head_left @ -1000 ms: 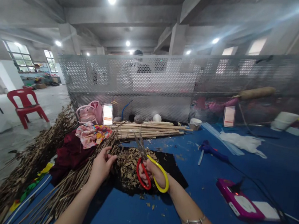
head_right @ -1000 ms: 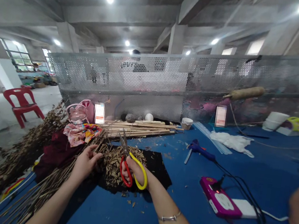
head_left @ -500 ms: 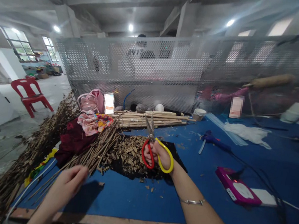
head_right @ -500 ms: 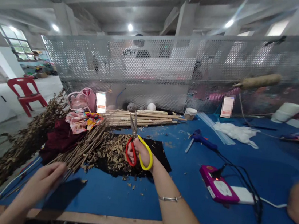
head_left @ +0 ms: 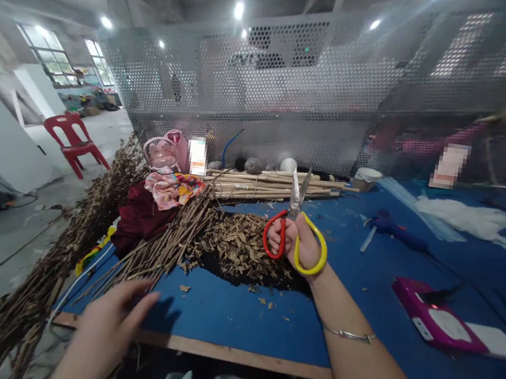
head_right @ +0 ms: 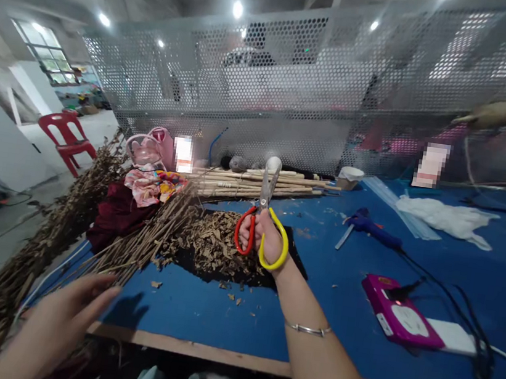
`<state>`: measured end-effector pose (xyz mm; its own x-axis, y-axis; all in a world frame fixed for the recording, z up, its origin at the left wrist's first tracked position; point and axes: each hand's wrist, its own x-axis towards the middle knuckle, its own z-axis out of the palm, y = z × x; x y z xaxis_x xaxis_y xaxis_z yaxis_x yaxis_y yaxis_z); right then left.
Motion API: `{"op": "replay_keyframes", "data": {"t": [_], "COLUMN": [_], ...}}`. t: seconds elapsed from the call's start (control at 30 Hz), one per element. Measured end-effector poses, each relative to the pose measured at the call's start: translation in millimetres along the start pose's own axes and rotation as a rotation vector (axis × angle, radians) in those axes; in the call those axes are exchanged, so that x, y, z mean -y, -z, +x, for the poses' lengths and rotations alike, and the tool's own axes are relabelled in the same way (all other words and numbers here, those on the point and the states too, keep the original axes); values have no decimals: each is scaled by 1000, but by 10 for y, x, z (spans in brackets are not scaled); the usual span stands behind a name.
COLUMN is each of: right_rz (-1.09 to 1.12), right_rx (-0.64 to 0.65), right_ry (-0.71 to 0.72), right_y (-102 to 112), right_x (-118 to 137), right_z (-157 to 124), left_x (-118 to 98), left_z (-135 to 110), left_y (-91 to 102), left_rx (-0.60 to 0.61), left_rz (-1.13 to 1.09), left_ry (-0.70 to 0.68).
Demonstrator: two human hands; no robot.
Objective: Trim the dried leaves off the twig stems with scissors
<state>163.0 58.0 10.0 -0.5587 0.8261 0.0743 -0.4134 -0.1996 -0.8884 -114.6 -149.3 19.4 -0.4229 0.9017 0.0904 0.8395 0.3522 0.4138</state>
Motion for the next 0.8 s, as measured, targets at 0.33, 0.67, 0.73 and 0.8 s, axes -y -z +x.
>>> {"op": "replay_keyframes", "data": {"t": [0.33,0.67,0.73,0.8], "right_rz": [41,117,106,73], "right_rx": [-231,-286,-330,-374], "right_ry": [99,160,179,202], "right_y": [171,206,227,237], "right_x": [157,142,112,82], "right_z": [10,41,67,90], "left_x": [-814,-1413,-1518,-1569], "left_z": [1012,1197,1168,1141], "left_y": [-766,-1026,-1142,-1226], "left_rx": [173,54,132,158], "left_rz": [313,-73,-26,16], "left_ry": [-249,-502,-554,-589]}}
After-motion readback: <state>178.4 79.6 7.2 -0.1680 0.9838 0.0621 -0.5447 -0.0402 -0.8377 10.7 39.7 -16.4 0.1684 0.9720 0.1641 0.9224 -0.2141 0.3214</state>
